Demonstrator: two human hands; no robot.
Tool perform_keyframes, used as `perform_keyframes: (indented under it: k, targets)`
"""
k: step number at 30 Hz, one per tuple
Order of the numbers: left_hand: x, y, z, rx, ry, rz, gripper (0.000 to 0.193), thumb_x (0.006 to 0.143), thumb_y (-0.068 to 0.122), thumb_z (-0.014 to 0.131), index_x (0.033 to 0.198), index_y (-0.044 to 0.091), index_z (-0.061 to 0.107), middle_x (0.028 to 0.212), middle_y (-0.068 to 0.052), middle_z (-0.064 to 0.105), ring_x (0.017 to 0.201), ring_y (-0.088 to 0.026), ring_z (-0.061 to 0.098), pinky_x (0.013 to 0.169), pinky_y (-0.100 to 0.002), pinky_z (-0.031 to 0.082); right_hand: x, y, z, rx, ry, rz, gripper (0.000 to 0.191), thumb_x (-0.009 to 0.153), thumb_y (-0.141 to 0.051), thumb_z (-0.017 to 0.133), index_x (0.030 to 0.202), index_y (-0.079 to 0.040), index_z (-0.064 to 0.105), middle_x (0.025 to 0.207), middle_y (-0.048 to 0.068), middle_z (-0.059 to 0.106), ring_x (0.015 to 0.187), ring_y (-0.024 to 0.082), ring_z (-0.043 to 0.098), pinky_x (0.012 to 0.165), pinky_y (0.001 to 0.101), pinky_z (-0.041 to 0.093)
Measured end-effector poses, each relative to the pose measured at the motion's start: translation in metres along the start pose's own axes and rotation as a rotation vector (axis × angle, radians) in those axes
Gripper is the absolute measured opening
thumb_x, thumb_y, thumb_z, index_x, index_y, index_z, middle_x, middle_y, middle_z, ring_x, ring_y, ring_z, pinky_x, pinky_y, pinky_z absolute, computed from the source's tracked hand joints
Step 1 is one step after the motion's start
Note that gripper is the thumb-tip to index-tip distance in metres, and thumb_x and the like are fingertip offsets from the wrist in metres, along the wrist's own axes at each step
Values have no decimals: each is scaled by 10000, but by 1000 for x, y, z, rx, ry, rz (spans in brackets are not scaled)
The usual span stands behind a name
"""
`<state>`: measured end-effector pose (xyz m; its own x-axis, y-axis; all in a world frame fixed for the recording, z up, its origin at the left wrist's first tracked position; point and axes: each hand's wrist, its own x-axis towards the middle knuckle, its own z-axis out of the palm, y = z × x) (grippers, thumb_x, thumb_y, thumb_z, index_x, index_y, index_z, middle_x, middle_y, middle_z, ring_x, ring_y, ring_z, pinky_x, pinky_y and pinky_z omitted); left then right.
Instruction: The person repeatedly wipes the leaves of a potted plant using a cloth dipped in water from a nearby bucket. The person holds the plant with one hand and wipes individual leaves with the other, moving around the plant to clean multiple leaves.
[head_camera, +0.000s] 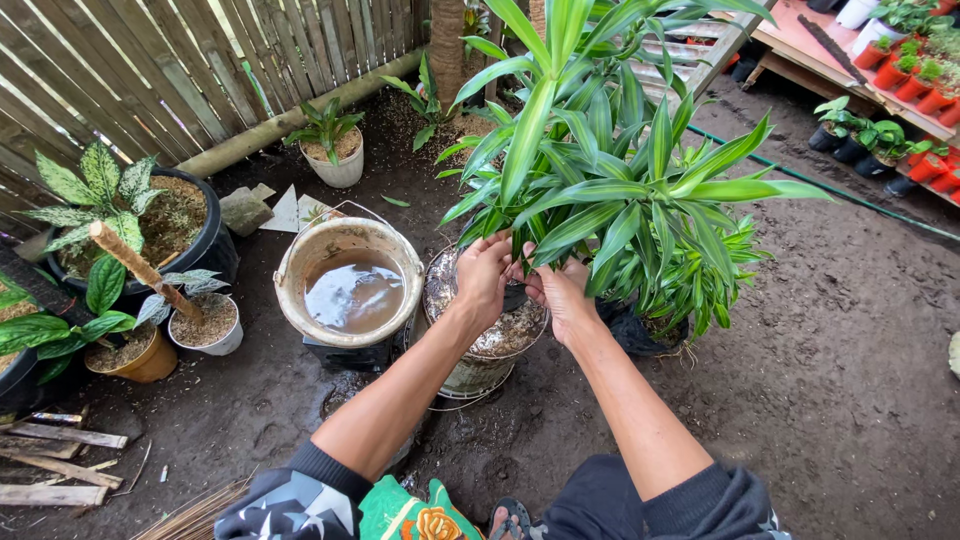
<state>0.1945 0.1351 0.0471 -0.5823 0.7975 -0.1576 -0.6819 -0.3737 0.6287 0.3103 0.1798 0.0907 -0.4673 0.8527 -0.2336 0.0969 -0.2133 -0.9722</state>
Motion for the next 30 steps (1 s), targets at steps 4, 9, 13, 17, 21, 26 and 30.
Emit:
perform_keyframes:
  k: [4, 9, 13, 17, 21, 26, 30]
  targets:
    - [2, -5, 10, -180, 1, 37, 151, 992, 82, 624, 1105, 1, 566, 874, -29, 587, 708, -100, 558, 599, -238, 484, 7, 8, -1, 5, -40, -20, 238, 912, -329, 743, 1009, -115, 705, 884, 1, 758, 761, 77, 720, 609, 209, 511]
    - [7, -1, 6, 69, 80, 43, 245, 890, 62, 658, 1116, 17, 574, 859, -60, 617, 599, -115, 514, 492, -256, 412, 22, 31, 4, 48, -99, -46, 314, 911, -247, 695, 1167, -129, 557, 992, -7, 722, 811, 93, 724, 632, 237, 542]
    - [10, 8, 2, 151, 99, -25, 272, 950, 166, 638, 1177, 16, 647, 888, -89, 669, 552, -134, 512, 438, -270, 395, 21, 41, 19, 109, -72, -36, 377, 888, -259, 698, 1200, -198, 495, 1021, -31, 692, 814, 102, 705, 669, 258, 537]
    - [14, 14, -1, 40, 137, -111, 251, 978, 216, 617, 1176, 68, 663, 907, -67, 713, 660, -171, 649, 490, -298, 484, 15, 40, 27, 116, -112, -28, 374, 923, -353, 706, 1220, -168, 574, 1041, -24, 703, 817, 86, 694, 691, 247, 523]
    - [17, 10, -7, 65, 155, -63, 222, 971, 216, 662, 1132, 64, 673, 871, -60, 712, 665, -182, 606, 521, -316, 459, 9, 35, 26, 104, -100, 32, 434, 907, -388, 726, 1252, -142, 628, 1068, 12, 730, 837, 88, 723, 683, 246, 516]
    - [14, 1, -11, 296, 209, 115, 227, 939, 181, 730, 1074, 0, 744, 949, -32, 740, 754, -98, 622, 667, -266, 498, 13, 38, 22, 86, 9, 74, 486, 915, -527, 628, 1291, -226, 567, 1074, -7, 705, 893, 86, 658, 722, 291, 525]
    - [9, -1, -11, 325, 215, 131, 223, 946, 155, 732, 1085, -19, 741, 946, -26, 751, 762, -82, 627, 680, -248, 494, 21, 45, 22, 64, 31, 20, 570, 900, -586, 623, 1306, -189, 580, 1101, -15, 672, 951, 111, 607, 757, 329, 527]
